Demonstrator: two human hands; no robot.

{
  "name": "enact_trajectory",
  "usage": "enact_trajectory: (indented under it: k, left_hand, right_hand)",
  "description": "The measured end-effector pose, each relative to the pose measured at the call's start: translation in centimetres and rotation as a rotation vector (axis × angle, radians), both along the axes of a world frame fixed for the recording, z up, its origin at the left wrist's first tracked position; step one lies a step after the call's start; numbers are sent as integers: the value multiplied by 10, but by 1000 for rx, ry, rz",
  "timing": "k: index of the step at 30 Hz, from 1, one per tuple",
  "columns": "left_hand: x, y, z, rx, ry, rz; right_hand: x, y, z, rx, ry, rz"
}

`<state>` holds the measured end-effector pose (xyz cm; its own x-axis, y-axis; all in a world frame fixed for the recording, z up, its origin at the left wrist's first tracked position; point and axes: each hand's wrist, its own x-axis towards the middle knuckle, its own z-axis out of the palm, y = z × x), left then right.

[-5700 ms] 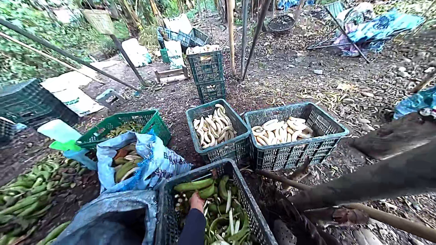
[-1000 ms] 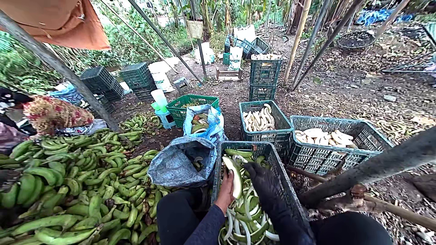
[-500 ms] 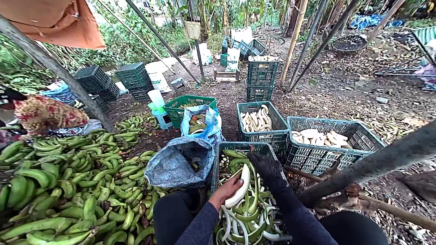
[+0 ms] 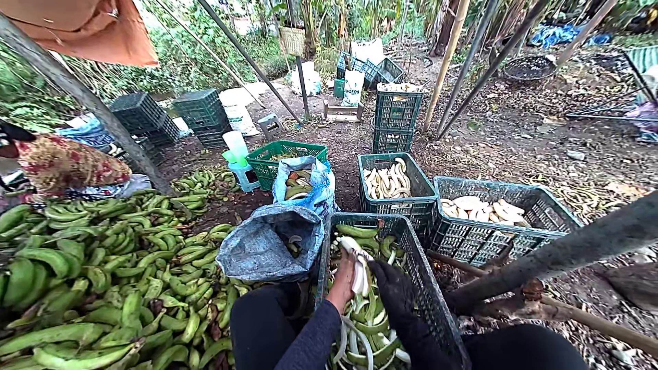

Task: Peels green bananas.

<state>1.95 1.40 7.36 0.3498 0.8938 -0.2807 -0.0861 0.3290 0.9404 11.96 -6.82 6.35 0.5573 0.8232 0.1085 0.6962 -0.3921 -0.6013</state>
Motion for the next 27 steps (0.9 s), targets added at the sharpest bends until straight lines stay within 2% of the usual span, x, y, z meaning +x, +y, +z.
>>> enact_trajectory:
  k: [3, 4, 5, 6, 8, 12, 14, 17, 20, 23, 27]
  left_hand:
    - [-31, 6, 5, 129, 119, -569]
    - [-37, 10, 3, 156, 162, -681]
    - [-40, 11, 0, 157, 183, -709]
    - [-41, 10, -2, 130, 179, -645]
    - [-32, 4, -5, 39, 138, -328]
    - [1, 6, -2, -269, 20, 255]
    - [8, 8, 1, -407, -21, 400]
    - [8, 3, 1, -456, -13, 395]
    - [11, -5, 2, -430, -45, 342]
    - [5, -12, 6, -240, -81, 194]
    - [-17, -17, 3, 83, -13, -147]
  right_hand:
    - [40, 35, 33, -238, 35, 166]
    - [51, 44, 41, -327, 55, 222]
    - [57, 51, 44, -373, 85, 252]
    - [58, 53, 46, -373, 103, 258]
    - [45, 47, 43, -264, 106, 224]
    - [-4, 5, 5, -19, 76, 121]
    - [-21, -22, -17, 76, 43, 48]
    - [-26, -42, -35, 118, -44, -47]
    - [-18, -35, -21, 45, -72, -20]
    - [0, -7, 4, -25, -77, 69]
    - [32, 31, 45, -286, -14, 204]
